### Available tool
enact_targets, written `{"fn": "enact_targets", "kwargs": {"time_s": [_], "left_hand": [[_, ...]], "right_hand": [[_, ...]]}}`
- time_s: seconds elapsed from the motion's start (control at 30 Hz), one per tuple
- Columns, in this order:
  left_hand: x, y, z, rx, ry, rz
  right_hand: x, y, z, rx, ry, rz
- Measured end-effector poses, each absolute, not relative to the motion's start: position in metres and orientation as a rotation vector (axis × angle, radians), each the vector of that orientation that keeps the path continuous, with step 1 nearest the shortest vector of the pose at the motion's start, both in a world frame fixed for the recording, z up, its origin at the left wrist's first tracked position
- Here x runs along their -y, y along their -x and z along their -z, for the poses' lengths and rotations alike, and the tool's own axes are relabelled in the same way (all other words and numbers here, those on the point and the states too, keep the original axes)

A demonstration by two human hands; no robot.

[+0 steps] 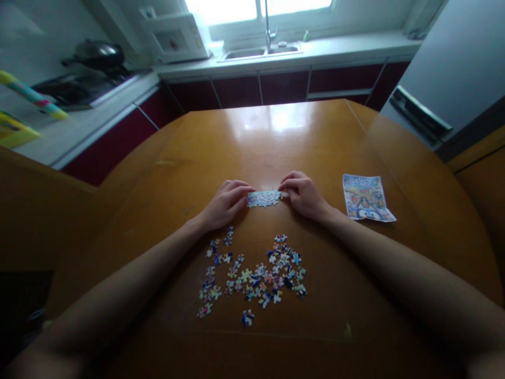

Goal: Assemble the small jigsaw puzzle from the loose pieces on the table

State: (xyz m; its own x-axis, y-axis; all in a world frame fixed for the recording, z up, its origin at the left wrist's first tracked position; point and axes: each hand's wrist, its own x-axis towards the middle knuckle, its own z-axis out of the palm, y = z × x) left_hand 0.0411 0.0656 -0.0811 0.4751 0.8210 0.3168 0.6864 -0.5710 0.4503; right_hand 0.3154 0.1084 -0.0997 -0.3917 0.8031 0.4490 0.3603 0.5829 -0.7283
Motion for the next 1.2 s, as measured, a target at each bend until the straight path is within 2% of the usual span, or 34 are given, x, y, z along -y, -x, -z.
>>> {"fn": "enact_targets", "kwargs": {"time_s": [0.2,0.53,0.77,0.9,1.2], "left_hand": [[-0.057,-0.043,0.077,-1.191,-2.618,-0.558],[-0.058,-0.041,0.075,-1.168,-2.709,-0.352],[-0.058,-0.042,0.074,-1.161,-2.693,-0.359],[-0.060,-0.040,0.071,-1.123,-2.657,-0.363],[-0.067,-0.041,0.082,-1.217,-2.435,-0.689]], "right_hand": [[-0.102,-0.316,0.099,2.222,0.786,-0.552],[-0.103,-0.315,0.099,2.306,0.784,-0.536],[-0.101,-0.314,0.097,2.265,0.790,-0.606],[-0.106,-0.315,0.096,2.055,0.835,-0.741],[-0.110,-0.316,0.096,1.818,0.968,-0.807]]}}
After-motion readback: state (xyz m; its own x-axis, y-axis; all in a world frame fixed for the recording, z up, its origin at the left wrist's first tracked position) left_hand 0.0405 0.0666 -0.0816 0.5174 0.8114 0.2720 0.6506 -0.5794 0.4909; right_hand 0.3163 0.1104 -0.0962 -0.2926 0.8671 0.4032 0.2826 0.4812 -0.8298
